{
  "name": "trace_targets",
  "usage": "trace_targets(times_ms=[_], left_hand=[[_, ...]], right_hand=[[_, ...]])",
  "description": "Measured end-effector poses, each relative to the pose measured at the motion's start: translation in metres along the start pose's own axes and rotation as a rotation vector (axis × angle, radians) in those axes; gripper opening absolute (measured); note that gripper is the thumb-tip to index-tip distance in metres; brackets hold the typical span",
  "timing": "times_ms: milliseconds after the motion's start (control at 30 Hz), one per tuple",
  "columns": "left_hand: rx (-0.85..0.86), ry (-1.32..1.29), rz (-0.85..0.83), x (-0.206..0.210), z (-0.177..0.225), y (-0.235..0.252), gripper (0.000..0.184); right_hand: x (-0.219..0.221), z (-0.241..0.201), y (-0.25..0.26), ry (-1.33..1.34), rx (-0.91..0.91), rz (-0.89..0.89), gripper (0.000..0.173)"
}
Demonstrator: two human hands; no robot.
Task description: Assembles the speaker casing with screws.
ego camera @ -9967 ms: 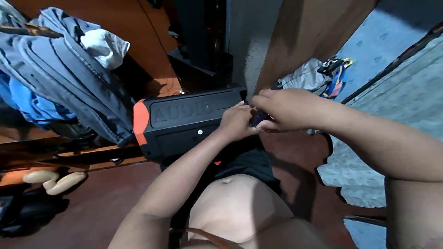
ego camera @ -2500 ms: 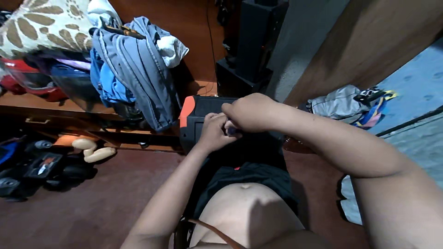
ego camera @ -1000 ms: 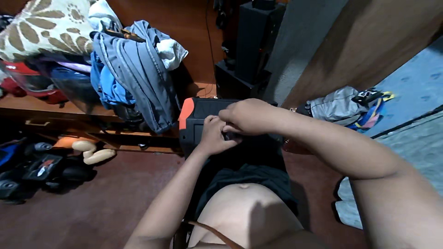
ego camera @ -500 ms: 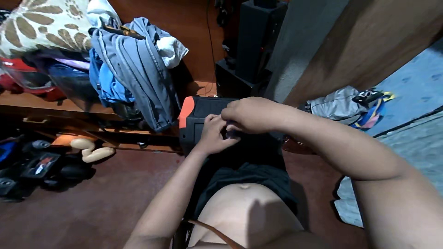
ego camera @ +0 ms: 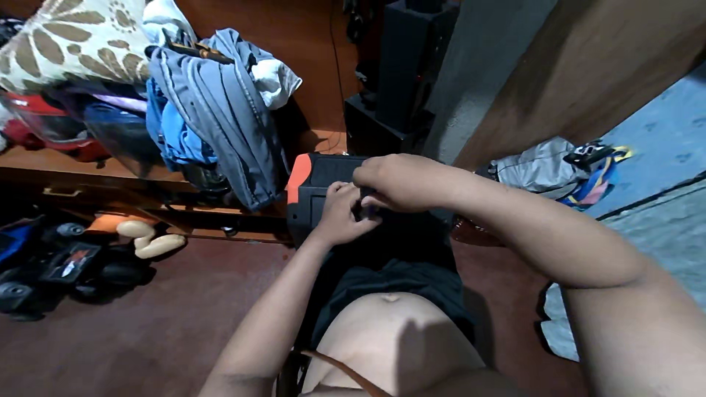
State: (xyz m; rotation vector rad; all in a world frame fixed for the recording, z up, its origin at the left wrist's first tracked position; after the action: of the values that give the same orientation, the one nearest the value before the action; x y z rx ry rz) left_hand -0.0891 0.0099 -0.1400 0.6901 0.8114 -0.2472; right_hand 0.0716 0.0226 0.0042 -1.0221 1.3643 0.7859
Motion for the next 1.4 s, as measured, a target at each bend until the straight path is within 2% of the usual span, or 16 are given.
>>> trace_targets(times_ms=[67, 133, 200, 267, 333, 400, 467, 533, 600, 700, 767, 900, 933, 1033, 1200, 1400], left_hand=[[0.032, -0.101, -0.047, -0.004, -0.005, -0.004, 0.027], [0.035, -0.084, -0.079, -0.005, -0.005, -0.005, 0.024], [-0.010, -0.024, -0.034, -0.003, -0.003, -0.003, 0.027], [-0.042, 0.047, 0.029, 0.000, 0.002, 0.001, 0.035], [-0.040, 0.106, 0.063, 0.002, 0.005, 0.005, 0.040], [-0.021, 0.072, 0.044, 0.003, 0.003, 0.003, 0.038], [0.023, -0.025, -0.025, -0.002, -0.003, -0.002, 0.039], [0.043, -0.138, -0.065, -0.007, -0.007, -0.005, 0.028], [0.020, -0.129, -0.071, -0.009, -0.004, -0.006, 0.027], [-0.033, -0.054, 0.018, -0.006, 0.002, -0.001, 0.041], [-0.040, -0.001, 0.057, -0.003, 0.003, 0.002, 0.042], [-0.020, 0.145, 0.049, 0.004, 0.003, 0.002, 0.047], [-0.007, 0.166, 0.015, 0.004, 0.002, 0.000, 0.050], [0.059, 0.157, -0.104, 0.002, -0.005, -0.004, 0.042], [0.107, 0.103, -0.176, -0.007, -0.008, -0.003, 0.026], [0.061, 0.091, -0.163, -0.005, -0.008, 0.000, 0.019]], right_hand=[[0.000, 0.002, -0.001, -0.002, -0.123, -0.002, 0.017], [-0.001, 0.002, -0.001, 0.009, -0.157, -0.028, 0.019], [-0.004, -0.002, 0.000, 0.016, -0.028, -0.061, 0.026], [-0.004, -0.006, 0.003, 0.004, 0.186, -0.083, 0.043], [0.000, -0.007, 0.004, 0.000, 0.288, -0.069, 0.041], [0.006, -0.004, 0.004, 0.028, 0.235, -0.042, 0.032], [0.010, 0.001, 0.003, 0.058, 0.072, -0.008, 0.022], [0.012, 0.004, 0.003, 0.056, -0.062, 0.000, 0.021], [0.012, 0.002, 0.004, 0.059, -0.090, -0.009, 0.028], [0.008, -0.007, 0.006, 0.052, 0.145, -0.021, 0.047], [0.009, -0.010, 0.007, 0.026, 0.285, 0.018, 0.046], [0.017, -0.007, 0.007, 0.107, 0.238, 0.040, 0.036], [0.020, -0.005, 0.006, 0.166, 0.193, 0.066, 0.035], [0.038, 0.005, 0.001, 0.369, 0.103, 0.237, 0.039], [0.065, 0.014, -0.002, 0.757, 0.092, 0.471, 0.041], [0.030, 0.020, -0.010, 0.754, -0.006, 0.833, 0.042]])
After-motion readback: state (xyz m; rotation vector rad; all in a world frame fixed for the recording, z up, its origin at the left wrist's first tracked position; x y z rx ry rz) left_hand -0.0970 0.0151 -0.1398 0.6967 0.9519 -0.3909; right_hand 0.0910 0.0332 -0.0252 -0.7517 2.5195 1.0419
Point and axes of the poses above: each hand's wrist, its own y-axis towards the middle knuckle, its own x-axis out of the palm, z = x × y, the point moved 2 cm from there along y, towards the middle knuckle, and after that the axes turned 8 degrees about -z, right-handed, at the moved point
